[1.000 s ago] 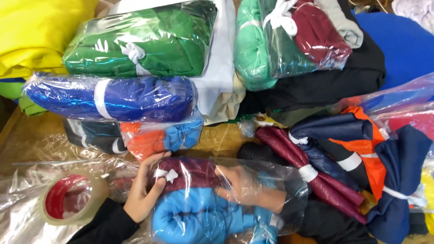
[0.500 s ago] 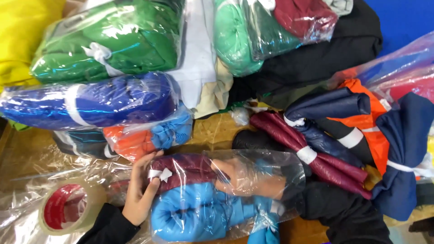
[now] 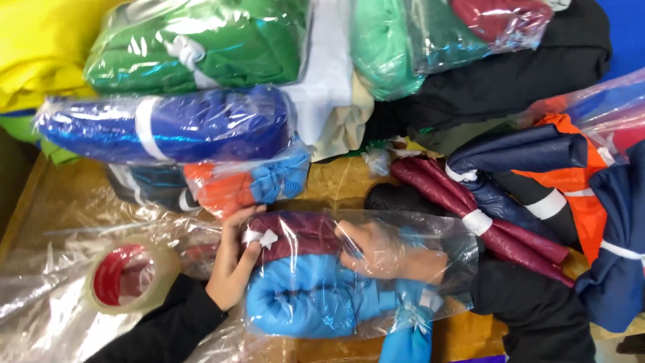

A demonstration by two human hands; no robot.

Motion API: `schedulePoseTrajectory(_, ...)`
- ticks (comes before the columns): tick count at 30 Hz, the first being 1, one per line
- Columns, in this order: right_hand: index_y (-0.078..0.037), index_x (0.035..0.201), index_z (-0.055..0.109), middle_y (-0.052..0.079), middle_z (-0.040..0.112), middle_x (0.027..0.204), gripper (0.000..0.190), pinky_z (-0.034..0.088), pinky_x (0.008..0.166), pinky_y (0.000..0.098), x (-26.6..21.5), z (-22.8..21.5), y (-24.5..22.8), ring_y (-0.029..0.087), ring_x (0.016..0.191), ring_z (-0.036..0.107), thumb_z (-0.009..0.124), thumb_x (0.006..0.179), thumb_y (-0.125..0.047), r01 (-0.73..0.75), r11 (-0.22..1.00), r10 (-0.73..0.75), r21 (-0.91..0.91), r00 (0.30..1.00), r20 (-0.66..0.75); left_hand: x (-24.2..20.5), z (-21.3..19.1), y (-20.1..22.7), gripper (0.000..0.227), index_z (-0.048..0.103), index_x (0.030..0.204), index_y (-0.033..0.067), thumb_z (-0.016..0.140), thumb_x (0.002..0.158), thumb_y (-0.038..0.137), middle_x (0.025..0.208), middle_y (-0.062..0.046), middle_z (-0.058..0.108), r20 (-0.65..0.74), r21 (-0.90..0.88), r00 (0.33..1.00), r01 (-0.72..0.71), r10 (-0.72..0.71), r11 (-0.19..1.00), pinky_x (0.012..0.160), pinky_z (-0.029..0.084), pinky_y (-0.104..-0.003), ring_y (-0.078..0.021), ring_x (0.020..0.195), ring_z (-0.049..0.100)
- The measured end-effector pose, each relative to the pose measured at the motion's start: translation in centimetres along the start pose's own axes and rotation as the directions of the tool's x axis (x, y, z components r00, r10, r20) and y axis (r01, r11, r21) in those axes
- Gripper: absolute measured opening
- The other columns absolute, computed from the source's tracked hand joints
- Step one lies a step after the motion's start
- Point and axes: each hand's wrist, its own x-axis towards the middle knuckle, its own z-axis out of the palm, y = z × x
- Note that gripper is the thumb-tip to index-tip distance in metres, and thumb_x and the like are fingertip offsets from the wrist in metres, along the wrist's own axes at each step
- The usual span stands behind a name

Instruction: The person places folded maroon and blue garments into a clear plastic bag on a wooden table, then presses and smooths the bag to remove air and compact the contents. The person folds the top of the bag and secures it with a white tie or twist.

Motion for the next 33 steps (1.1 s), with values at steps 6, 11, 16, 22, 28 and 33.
schedulePoseTrajectory(6, -0.014, 0.104, 0.056, 0.003, 0.067, 0.074, 0.025, 0.047, 0.050, 0.0381, 0.0, 0.1, 0.1, 0.021, 0.055, 0.061, 0.069, 0.085, -0.022, 0.128, 0.988, -0.119, 0.086, 0.988, -0.098, 0.0, -0.1, -0.3, 0.048, 0.038, 0.144, 0.0040, 0.049, 0.104, 0.029, 0.151, -0.018, 0.051, 0.005, -0.026, 0.999, -0.032, 0.032, 0.999, 0.120, 0.040, -0.041, -0.0273, 0.143, 0.049)
schedulePoseTrajectory(11, -0.016, 0.085, 0.063, 0.011, 0.067, 0.061, 0.027, 0.051, 0.050, 0.0403, 0.6, 0.6, 1.5, 0.034, 0.057, 0.069, 0.078, 0.076, -0.036, 0.242, 0.949, -0.197, 0.200, 0.955, -0.220, 0.0, 0.0, -1.1, 0.051, 0.038, 0.147, -0.0022, 0.052, 0.098, 0.005, 0.148, -0.022, 0.054, -0.024, -0.067, 0.997, -0.072, 0.070, 0.995, 0.121, 0.026, -0.056, -0.0356, 0.145, 0.044)
schedulePoseTrajectory(16, -0.010, 0.090, 0.065, 0.017, 0.069, 0.124, 0.027, 0.061, 0.077, 0.0497, 0.2, -0.4, -0.1, 0.043, 0.098, 0.072, 0.079, 0.079, -0.030, 0.416, 0.905, -0.358, 0.084, 0.855, -0.376, -0.2, -0.1, -0.9, 0.053, 0.037, 0.147, -0.0037, 0.054, 0.098, 0.007, 0.148, -0.024, 0.054, -0.020, -0.061, 0.993, -0.122, 0.121, 0.991, 0.121, 0.027, -0.056, -0.0375, 0.146, 0.044)
schedulePoseTrajectory(22, -0.015, 0.117, 0.062, 0.021, 0.077, 0.092, 0.052, 0.056, 0.066, 0.0521, 0.3, -0.3, 0.5, 0.044, 0.084, 0.075, 0.086, 0.072, -0.019, 0.159, 0.922, -0.104, 0.353, 0.980, -0.169, 0.0, 0.1, -0.6, 0.047, 0.043, 0.146, -0.0002, 0.045, 0.102, 0.019, 0.146, -0.021, 0.055, -0.004, 0.053, 0.989, -0.145, 0.146, 0.988, 0.119, 0.032, -0.054, -0.0355, 0.141, 0.048)
schedulePoseTrajectory(28, -0.014, 0.127, 0.067, 0.016, 0.078, 0.110, 0.069, 0.061, 0.086, 0.0480, -0.2, 0.3, 0.4, 0.039, 0.101, 0.075, 0.092, 0.063, -0.006, 0.211, 0.963, -0.159, 0.166, 0.947, -0.280, 1.0, -0.1, 0.5, 0.046, 0.048, 0.143, -0.0001, 0.045, 0.102, 0.021, 0.144, -0.021, 0.054, 0.050, 0.124, 0.970, -0.241, 0.237, 0.962, 0.117, 0.035, -0.054, -0.0392, 0.140, 0.050)
schedulePoseTrajectory(33, -0.020, 0.111, 0.070, 0.007, 0.077, 0.090, 0.042, 0.062, 0.069, 0.0404, 1.3, 1.4, 2.7, 0.031, 0.083, 0.077, 0.089, 0.073, -0.022, 0.107, 0.994, -0.097, -0.014, 0.833, -0.545, 1.9, 0.2, 4.5, 0.046, 0.058, 0.135, 0.0056, 0.061, 0.091, 0.018, 0.142, -0.026, 0.055, 0.215, 0.439, 0.943, -0.327, 0.255, 0.837, 0.111, 0.034, -0.066, -0.0575, 0.137, 0.043)
